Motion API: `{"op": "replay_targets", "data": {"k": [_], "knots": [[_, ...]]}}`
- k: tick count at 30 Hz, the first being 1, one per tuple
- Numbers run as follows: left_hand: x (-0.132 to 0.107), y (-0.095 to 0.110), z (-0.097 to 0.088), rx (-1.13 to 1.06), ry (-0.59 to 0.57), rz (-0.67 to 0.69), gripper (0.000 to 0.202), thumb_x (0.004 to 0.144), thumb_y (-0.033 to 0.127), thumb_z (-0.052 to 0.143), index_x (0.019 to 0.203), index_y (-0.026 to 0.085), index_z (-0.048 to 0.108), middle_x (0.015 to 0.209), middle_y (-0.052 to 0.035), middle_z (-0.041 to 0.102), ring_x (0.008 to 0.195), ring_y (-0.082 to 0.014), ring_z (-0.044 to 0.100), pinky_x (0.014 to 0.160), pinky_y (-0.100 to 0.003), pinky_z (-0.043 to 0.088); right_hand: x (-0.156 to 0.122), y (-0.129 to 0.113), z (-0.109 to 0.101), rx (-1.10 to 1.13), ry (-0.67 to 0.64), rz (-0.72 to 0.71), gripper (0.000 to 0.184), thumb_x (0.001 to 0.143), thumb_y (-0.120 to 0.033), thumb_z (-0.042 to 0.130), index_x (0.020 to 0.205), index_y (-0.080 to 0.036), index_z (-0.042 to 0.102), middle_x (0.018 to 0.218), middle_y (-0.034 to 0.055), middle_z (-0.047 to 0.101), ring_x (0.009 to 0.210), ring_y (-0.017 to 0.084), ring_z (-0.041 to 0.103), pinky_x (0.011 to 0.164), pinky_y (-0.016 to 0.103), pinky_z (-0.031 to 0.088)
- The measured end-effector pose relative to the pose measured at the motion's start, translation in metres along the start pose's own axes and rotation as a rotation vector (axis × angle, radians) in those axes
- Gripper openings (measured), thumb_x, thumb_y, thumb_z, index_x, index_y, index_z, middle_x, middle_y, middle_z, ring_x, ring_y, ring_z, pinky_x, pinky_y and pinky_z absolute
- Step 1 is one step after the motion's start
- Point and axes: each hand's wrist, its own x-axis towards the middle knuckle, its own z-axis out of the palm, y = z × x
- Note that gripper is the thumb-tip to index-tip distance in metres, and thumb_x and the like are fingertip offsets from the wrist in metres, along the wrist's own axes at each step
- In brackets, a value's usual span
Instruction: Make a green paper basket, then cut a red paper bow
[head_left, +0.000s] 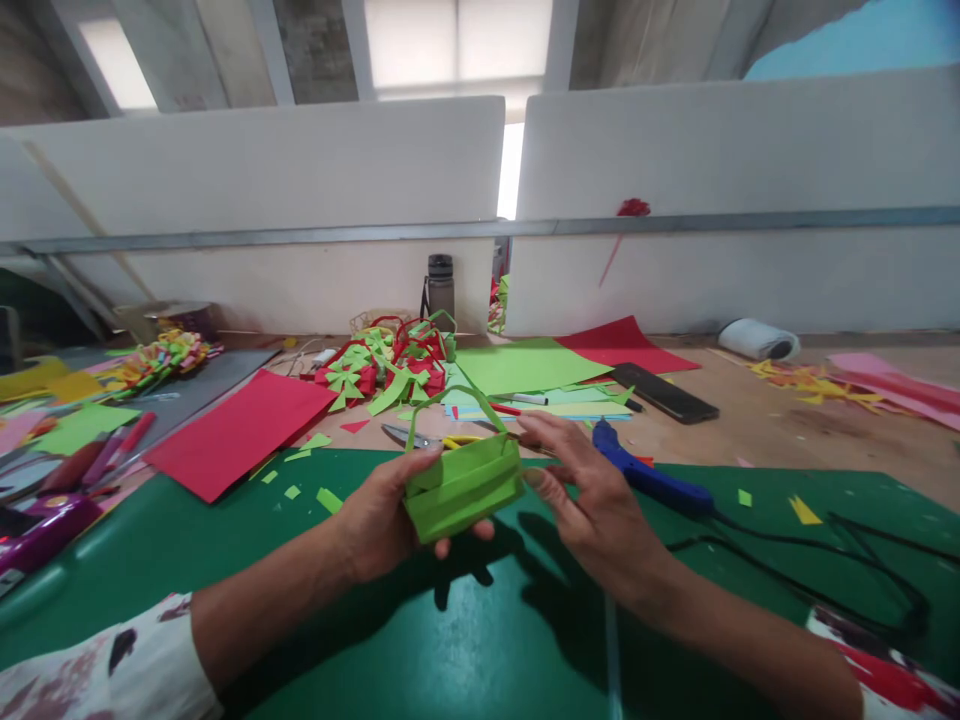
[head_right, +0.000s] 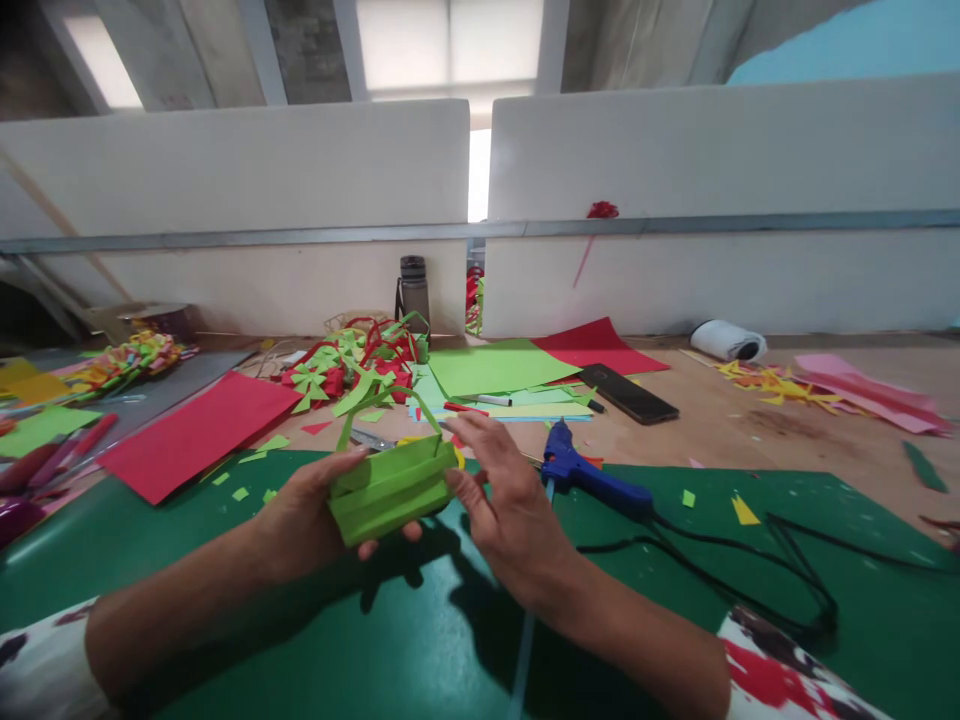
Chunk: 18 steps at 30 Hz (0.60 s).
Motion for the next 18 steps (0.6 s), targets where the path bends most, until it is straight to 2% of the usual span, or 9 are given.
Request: {"op": "replay_targets", "data": {"k": [3,5,7,11,14,18], "knots": [[-0.0018,0.0041,0.0,-0.074,-0.005,-0.013,0.055,0.085,0.043,0.043,0.128,0.008,0.048,0.116,-0.0253,0.058,0.081,-0.0276,0.066,0.042,-0.019,0.042,0.0016,0.0001,-0.0066,0.103,0.011,0.178,0.019,0.091,-0.03,0.045,0.1,-0.021,0.059,0.099,0.0034,0.062,0.091,0.017,0.057,0.077,0.029,0.047],[-0.0031,0.0051,-0.0001,-0.096,-0.004,-0.019,0.055,0.087,0.042,0.038,0.13,0.008,0.046,0.116,-0.0273,0.058,0.082,-0.0276,0.066,0.042,-0.018,0.042,0.0019,0.0008,-0.0067,0.148,-0.031,0.279,0.018,0.09,-0.03,0.047,0.085,-0.02,0.061,0.081,0.0006,0.061,0.075,0.015,0.056,0.066,0.026,0.045],[-0.0037,0.0046,-0.0005,-0.106,-0.008,-0.009,0.055,0.089,0.042,0.036,0.13,0.007,0.046,0.115,-0.0278,0.059,0.083,-0.0275,0.066,0.043,-0.018,0.042,0.0016,0.0018,-0.0042,0.183,-0.091,0.335,0.02,0.088,-0.03,0.048,0.078,-0.019,0.06,0.071,-0.001,0.058,0.067,0.014,0.053,0.061,0.025,0.042],[-0.0033,0.0021,-0.001,-0.094,0.005,0.012,0.055,0.089,0.041,0.034,0.129,0.006,0.047,0.115,-0.0278,0.059,0.082,-0.0277,0.066,0.043,-0.019,0.042,0.0008,0.0024,0.001,0.223,-0.15,0.394,0.018,0.085,-0.027,0.05,0.074,-0.017,0.061,0.063,-0.0034,0.053,0.058,0.011,0.045,0.055,0.024,0.037],[-0.002,0.0001,-0.0007,-0.065,0.025,0.012,0.054,0.088,0.04,0.037,0.129,0.007,0.047,0.121,-0.0262,0.055,0.08,-0.0269,0.066,0.043,-0.019,0.041,0.001,0.0008,0.0019,0.247,-0.154,0.442,0.014,0.08,-0.024,0.054,0.073,-0.017,0.063,0.064,-0.0029,0.055,0.058,0.011,0.046,0.055,0.023,0.037],[-0.0012,-0.0029,-0.0015,-0.035,0.015,0.054,0.054,0.084,0.04,0.043,0.126,0.007,0.05,0.126,-0.024,0.053,0.081,-0.0278,0.066,0.043,-0.02,0.041,0.0023,-0.0018,0.0008,0.356,-0.097,0.531,0.01,0.075,-0.025,0.057,0.073,-0.016,0.062,0.064,-0.0019,0.058,0.057,0.011,0.049,0.054,0.023,0.041]]}}
